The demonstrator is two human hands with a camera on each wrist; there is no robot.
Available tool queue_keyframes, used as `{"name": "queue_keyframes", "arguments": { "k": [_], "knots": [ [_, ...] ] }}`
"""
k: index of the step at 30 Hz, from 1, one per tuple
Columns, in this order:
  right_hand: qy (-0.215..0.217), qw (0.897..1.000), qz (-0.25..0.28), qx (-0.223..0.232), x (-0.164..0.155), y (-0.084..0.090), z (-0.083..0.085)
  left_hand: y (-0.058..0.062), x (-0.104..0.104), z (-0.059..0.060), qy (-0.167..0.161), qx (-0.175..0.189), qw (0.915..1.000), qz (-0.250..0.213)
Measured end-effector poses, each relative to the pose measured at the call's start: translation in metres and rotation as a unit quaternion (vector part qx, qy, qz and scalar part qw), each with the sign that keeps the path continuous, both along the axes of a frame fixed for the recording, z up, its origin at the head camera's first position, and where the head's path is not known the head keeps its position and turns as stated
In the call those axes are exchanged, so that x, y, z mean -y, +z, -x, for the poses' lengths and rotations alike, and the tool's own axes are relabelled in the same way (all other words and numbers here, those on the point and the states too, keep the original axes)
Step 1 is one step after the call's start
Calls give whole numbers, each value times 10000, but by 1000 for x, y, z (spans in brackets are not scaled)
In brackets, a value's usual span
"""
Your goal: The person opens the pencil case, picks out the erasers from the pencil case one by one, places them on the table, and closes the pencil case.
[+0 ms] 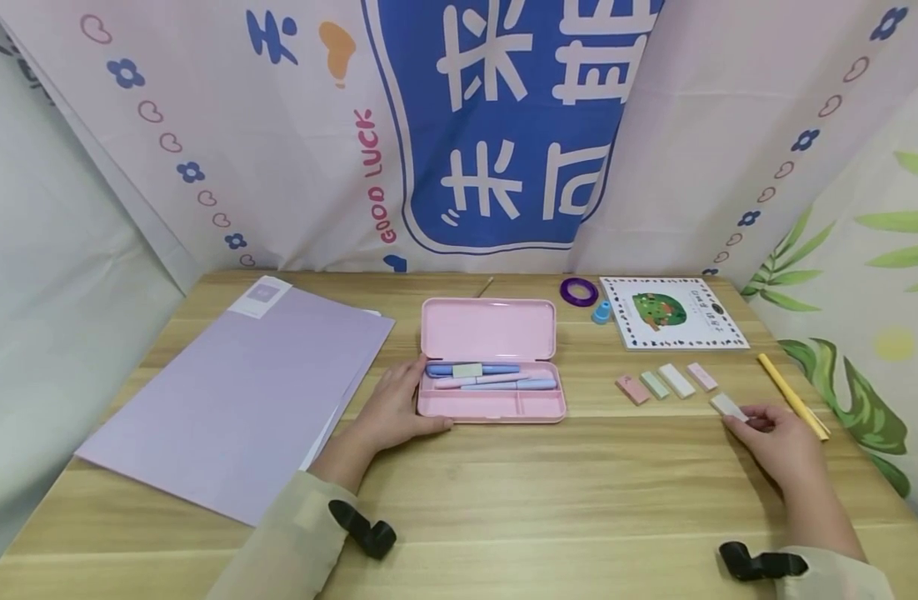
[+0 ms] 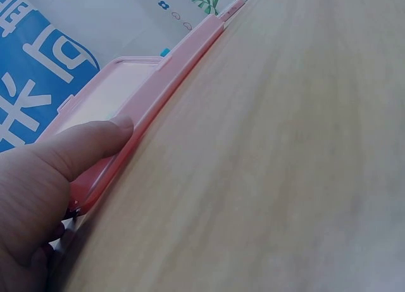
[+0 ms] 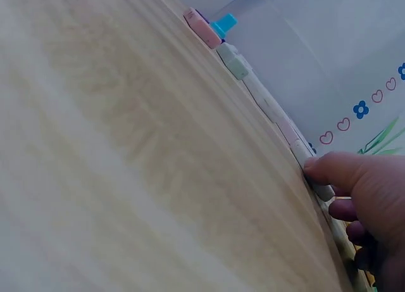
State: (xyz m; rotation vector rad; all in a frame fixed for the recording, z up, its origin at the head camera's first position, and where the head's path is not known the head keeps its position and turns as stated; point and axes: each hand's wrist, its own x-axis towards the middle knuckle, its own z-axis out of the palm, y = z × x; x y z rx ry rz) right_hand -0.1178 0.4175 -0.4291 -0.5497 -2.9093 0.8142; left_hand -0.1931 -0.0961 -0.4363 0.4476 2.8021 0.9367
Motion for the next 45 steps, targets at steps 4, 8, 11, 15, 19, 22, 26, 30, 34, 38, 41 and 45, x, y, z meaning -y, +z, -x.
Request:
{"name": "queue_keyframes", "arguments": {
  "k": [4, 8, 11, 15, 19, 22, 26, 30, 34, 38, 41, 45],
  "knots": [
    [29, 10000, 11, 70, -2, -1, 1, 1, 0, -1, -8, -20, 10000, 24],
    [-41, 9999, 94, -43, 6, 4, 3, 1, 1, -2, 11, -13, 10000, 39],
    [104, 9988, 189, -438, 21, 9, 10, 1, 2, -2, 25, -22, 10000, 59],
    [688, 9935, 311, -857, 55, 16, 25, 0, 3, -2, 17, -28, 10000, 29],
    [1378, 9858, 393, -875, 99, 22, 40, 1, 2, -3, 0, -12, 10000, -16],
    [1894, 9764, 469, -922, 132, 22, 52, 0, 2, -3, 16, 7, 10000, -22],
    [2460, 9624, 621, -973, 175, 21, 66, 0, 2, -4, 56, 1, 10000, -11],
    [2793, 9528, 813, -865, 211, 22, 77, 0, 1, -4, 90, 1, 10000, -1],
    [3115, 9425, 931, -771, 239, 21, 86, 0, 0, -3, 89, -5, 10000, -2],
    [3425, 9329, 912, -632, 258, 18, 94, 1, 0, -3, 61, 3, 10000, 20],
    [3632, 9268, 778, -547, 269, 16, 99, 2, 1, -3, 48, 11, 10000, 32],
    [3779, 9230, 429, -586, 276, 14, 103, 3, 1, -3, 3, -29, 10000, 41]
  ]
}}
